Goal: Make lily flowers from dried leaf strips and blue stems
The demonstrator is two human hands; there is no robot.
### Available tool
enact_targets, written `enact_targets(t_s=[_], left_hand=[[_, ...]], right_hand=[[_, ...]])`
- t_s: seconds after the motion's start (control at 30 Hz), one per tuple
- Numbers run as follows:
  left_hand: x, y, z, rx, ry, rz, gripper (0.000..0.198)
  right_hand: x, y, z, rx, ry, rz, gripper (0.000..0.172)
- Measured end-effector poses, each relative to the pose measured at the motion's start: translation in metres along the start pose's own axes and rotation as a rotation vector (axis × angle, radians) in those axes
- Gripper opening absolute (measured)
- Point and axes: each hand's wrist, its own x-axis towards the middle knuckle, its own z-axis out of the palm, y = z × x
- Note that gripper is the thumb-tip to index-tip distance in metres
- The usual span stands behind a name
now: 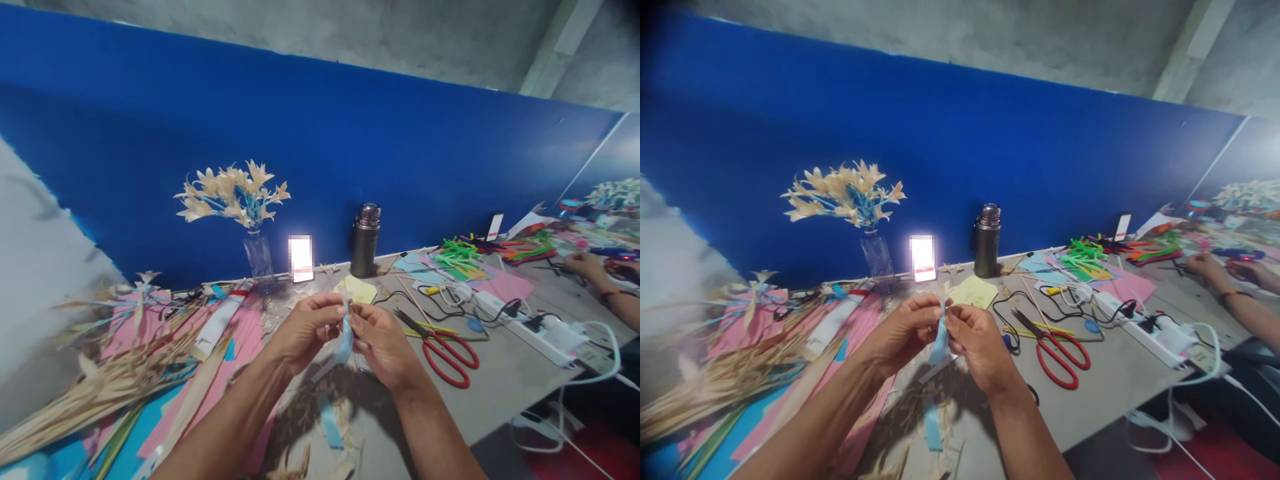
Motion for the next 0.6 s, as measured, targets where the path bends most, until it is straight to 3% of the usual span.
enact_targets(t_s=[0.4, 0.6], left_hand=[[-0.0028, 0.0021, 0.0008, -0.002, -0.052, 0.004, 0.025], [-0.0014, -0.0021, 0.0051, 0.018, 0.119, 0.086, 0.027]], right_hand=[[0.0016, 0.0007, -0.0008, 0.188, -0.125, 0.132, 0.039], [-0.0077, 0.0033, 0.0023, 0.133, 0.001, 0.042, 0.036]])
